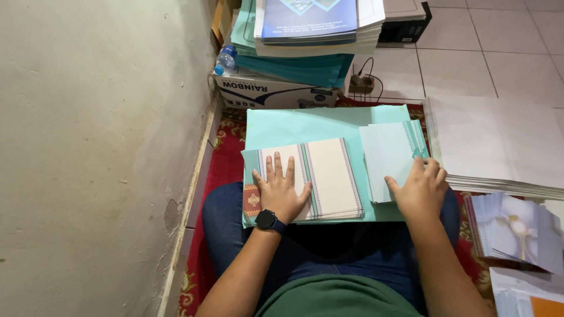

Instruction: The person sits on the floor and assembles notebooks by placing a light blue cover sheet over a white inner block, then pressing down along the spine to secure the binding. The person repeats this process for multiple notebooks, handling each one individually.

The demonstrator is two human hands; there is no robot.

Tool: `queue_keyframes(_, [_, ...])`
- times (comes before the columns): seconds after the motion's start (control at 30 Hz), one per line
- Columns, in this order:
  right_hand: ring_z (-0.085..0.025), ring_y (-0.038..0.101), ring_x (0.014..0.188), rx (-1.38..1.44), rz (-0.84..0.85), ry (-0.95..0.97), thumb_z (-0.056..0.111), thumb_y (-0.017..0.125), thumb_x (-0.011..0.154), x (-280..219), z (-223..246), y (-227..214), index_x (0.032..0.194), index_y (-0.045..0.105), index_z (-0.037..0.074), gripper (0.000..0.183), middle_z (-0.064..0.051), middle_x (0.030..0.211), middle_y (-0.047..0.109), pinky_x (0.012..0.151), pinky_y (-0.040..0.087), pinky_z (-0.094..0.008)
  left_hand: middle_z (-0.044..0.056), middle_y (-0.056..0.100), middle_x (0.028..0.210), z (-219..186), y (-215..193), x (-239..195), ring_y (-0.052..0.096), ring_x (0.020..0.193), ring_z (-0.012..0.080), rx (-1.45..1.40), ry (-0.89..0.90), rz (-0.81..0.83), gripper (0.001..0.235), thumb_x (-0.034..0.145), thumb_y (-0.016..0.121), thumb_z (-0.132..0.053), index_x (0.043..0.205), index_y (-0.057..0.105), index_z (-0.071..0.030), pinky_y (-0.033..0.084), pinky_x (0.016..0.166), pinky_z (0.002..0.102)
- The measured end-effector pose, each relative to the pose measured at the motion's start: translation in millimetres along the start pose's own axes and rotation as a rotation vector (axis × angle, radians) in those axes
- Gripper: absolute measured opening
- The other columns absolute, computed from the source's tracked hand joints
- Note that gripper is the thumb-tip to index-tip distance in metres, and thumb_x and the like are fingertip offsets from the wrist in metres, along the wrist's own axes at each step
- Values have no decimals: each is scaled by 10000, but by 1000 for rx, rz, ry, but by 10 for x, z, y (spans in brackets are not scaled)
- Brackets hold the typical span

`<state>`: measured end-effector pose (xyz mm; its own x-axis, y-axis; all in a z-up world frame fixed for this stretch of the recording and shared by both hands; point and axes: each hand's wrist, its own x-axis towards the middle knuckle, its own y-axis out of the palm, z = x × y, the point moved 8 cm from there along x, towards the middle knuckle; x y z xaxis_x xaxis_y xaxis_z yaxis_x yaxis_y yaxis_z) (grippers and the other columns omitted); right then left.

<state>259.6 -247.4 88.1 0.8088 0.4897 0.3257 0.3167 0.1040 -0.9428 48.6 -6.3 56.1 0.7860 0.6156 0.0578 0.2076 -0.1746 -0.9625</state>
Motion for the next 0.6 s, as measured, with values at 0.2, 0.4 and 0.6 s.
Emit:
queue_keyframes(0.2, [-368,578,1166,170,77,-62,651,693,794,-28,373,-174,1198,654,59,717,-151,1264,568,906,540,-503,245,174,1648,-4,-13,-4,119,1530,435,-4,-1,11,800,932,409,-634,1564,326,-151,37,1117,757])
queue_keyframes(0.4, [-389,592,1147,165,119,-61,675,651,828,49,383,-93,1094,603,36,694,-181,1219,576,883,555,-506,241,168,1650,10,20,8,108,1534,431,-1,-4,15,793,936,397,-631,1568,320,-158,19,1115,758])
queue_keyframes(0.6, [-395,598,1119,146,93,-50,624,634,853,55,367,77,1045,589,53,604,-180,1179,576,840,561,-511,246,163,1651,6,5,7,101,1534,433,-18,2,22,791,938,393,-624,1568,321,-150,11,1115,756])
